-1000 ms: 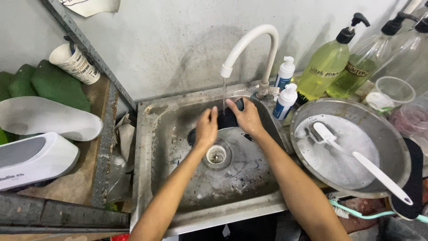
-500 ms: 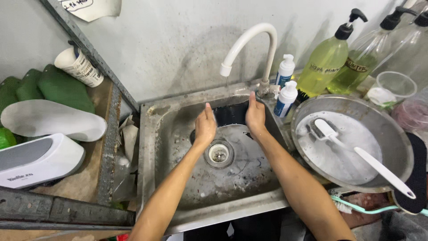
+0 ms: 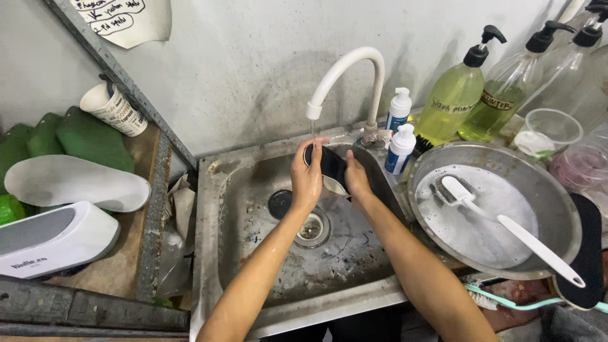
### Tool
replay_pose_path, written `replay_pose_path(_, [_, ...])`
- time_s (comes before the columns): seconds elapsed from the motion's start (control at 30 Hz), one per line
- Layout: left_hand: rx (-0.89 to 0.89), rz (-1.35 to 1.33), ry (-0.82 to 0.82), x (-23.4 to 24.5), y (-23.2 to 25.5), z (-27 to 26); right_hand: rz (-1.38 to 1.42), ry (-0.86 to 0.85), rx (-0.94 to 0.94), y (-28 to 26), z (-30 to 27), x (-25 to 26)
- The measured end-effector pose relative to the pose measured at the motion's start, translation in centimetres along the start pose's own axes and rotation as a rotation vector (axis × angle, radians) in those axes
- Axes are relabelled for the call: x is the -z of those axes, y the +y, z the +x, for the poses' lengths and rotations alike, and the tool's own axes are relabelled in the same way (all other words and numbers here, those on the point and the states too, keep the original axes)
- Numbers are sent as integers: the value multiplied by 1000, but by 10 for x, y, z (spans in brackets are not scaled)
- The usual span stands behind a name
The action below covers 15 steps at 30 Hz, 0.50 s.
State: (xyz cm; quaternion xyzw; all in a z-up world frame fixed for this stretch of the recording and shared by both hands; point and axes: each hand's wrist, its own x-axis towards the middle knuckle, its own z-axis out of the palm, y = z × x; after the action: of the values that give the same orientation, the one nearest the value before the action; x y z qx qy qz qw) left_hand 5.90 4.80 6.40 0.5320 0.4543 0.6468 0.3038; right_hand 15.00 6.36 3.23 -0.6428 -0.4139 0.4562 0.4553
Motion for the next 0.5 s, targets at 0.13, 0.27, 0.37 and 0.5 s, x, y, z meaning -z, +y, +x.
replay_pose_path(0.13, [-13,22,53,-11,-10,6,-2,-64,-129,-36,-41,10])
replay_pose_path(0.27, [79,-210,59,-17,-33,15,-94,-182,-93,9,13,2])
replay_pose_path(0.37, [206,-355,118,-12,-28,18,-265,-198,-25,24,36,-7])
replay_pose_path(0.5, [261,-379,216,-3,-65,35,-274,-332,190,-8,-6,3])
